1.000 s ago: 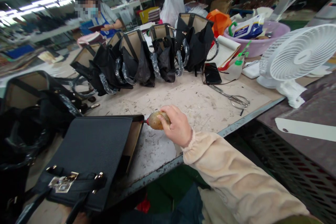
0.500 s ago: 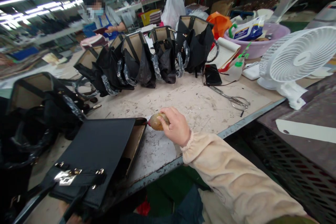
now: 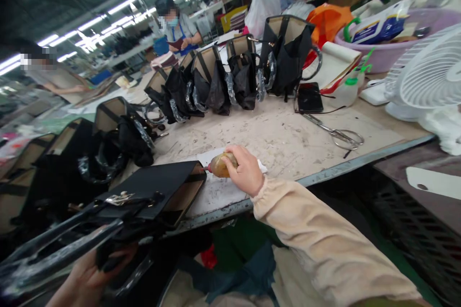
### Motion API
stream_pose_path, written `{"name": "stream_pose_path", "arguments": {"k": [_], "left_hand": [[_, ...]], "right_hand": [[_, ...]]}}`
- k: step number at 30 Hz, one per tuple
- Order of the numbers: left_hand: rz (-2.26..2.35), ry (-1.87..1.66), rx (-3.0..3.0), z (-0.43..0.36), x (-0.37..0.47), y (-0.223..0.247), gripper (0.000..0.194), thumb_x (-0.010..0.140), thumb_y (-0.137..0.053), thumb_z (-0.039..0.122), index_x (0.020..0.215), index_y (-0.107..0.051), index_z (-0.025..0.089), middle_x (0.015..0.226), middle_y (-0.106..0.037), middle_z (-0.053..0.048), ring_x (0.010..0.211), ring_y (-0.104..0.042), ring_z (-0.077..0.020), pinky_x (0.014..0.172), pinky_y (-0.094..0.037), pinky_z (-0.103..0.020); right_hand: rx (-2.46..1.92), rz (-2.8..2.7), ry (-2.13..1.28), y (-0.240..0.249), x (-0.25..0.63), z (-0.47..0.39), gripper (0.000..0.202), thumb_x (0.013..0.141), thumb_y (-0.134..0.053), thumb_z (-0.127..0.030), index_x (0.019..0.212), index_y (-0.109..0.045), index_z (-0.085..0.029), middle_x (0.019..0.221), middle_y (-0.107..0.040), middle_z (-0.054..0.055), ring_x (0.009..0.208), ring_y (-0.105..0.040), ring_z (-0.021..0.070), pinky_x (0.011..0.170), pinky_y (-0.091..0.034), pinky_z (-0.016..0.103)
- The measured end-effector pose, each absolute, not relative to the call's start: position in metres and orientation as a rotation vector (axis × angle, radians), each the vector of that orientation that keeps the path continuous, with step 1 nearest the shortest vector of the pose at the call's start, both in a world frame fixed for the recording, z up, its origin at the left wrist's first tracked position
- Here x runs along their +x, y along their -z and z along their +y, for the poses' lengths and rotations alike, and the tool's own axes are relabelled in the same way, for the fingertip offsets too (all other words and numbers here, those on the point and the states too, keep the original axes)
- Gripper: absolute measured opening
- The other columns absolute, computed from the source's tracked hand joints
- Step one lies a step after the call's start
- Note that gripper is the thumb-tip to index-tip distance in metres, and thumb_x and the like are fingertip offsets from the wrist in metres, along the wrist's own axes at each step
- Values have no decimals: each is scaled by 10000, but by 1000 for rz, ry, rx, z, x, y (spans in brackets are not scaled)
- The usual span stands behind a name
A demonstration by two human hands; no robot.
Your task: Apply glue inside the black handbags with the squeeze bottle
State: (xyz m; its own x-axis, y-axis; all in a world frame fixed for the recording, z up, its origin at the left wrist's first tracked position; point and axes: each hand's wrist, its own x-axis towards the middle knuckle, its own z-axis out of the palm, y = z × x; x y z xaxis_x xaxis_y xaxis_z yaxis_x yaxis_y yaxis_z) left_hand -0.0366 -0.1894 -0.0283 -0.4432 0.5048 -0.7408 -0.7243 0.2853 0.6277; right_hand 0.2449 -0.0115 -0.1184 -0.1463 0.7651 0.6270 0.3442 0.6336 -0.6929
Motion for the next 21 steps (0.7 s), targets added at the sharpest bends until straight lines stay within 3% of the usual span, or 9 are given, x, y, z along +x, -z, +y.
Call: {"name": "stream_pose_path", "arguments": {"k": [7,21], "left_hand": [[1455,-1410,-334,-210,-7,-13,215,736,-420,0,752,-495,201,522,-425,26,370,-437,-99,314,-322,-148],[1389,-1392,-348,-217,-7,-10,259,772,-377,-9,835,-513,201,547,-438,29,385,-458,-95,337,-354,-151]], "right_hand": [[-869,-1754,-662,126,247,-25,106,861,-536,-252,957,-552,-212,905,-645,42,849,-616,194,784,-485,316],[-869,-1852,-854,146,223,-28,77,871,-533,-255,929,-557,-210,857,-637,31,802,-596,181,753,-453,303]]}}
